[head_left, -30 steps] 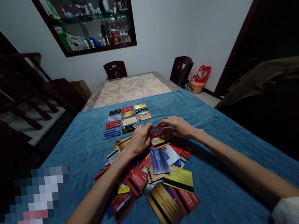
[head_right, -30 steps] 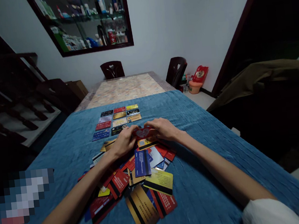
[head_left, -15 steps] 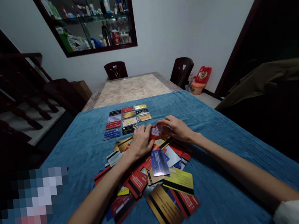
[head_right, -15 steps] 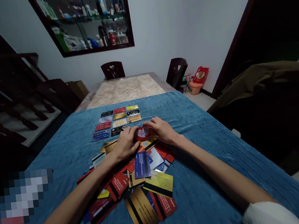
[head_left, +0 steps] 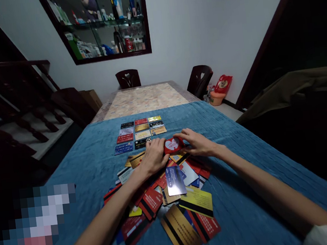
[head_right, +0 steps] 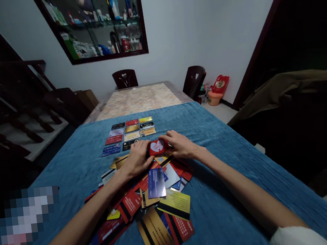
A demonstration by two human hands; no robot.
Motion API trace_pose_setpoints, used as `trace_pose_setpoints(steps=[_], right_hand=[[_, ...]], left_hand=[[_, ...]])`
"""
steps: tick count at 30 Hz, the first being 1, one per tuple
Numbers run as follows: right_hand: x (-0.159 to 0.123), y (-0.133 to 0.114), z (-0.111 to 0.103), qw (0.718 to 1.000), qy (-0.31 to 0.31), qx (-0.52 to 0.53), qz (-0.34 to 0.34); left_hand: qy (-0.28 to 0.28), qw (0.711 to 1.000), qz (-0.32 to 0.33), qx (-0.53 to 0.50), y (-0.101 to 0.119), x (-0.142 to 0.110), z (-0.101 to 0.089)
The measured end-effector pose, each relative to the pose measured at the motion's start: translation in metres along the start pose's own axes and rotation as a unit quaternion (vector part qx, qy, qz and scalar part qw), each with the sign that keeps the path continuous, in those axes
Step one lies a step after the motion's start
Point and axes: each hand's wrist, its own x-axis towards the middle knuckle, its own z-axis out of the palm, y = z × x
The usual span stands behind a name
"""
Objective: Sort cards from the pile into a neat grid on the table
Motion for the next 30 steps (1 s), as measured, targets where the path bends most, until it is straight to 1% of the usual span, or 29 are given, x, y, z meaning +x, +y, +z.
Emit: trace_pose_setpoints(steps=[5,11,16,20,23,27,30], right_hand=[[0.000,0.001,0.002,1.000,-0.011,-0.007,0.021],[0.001,-0.003,0.003,1.000,0.003,-0.018,0.019],[0.004,-0.004,0.000,0.999,-0.020,-0.036,0.035],[0.012,0.002,-0.005,0.997,-0.030,-0.053,0.045],[0.019,0.012,-0.011,0.996,-0.027,-0.063,0.049],[0.030,0.030,-0.014,0.997,-0.019,-0.064,0.042],[0.039,0.046,-0.013,0.997,-0.013,-0.061,0.045]], left_hand=[[-0.002,1.000,0.000,-0.001,0.000,-0.001,-0.002],[0.003,1.000,0.003,0.024,-0.002,-0.001,0.001],[-0.015,1.000,-0.006,0.016,-0.002,0.004,-0.002],[-0.035,0.999,0.006,0.022,-0.004,0.017,-0.010],[-0.038,0.999,0.014,0.024,-0.011,0.030,-0.012],[-0.025,0.999,0.027,0.008,-0.026,0.050,-0.008],[-0.019,0.999,0.033,0.000,-0.039,0.066,-0.003]])
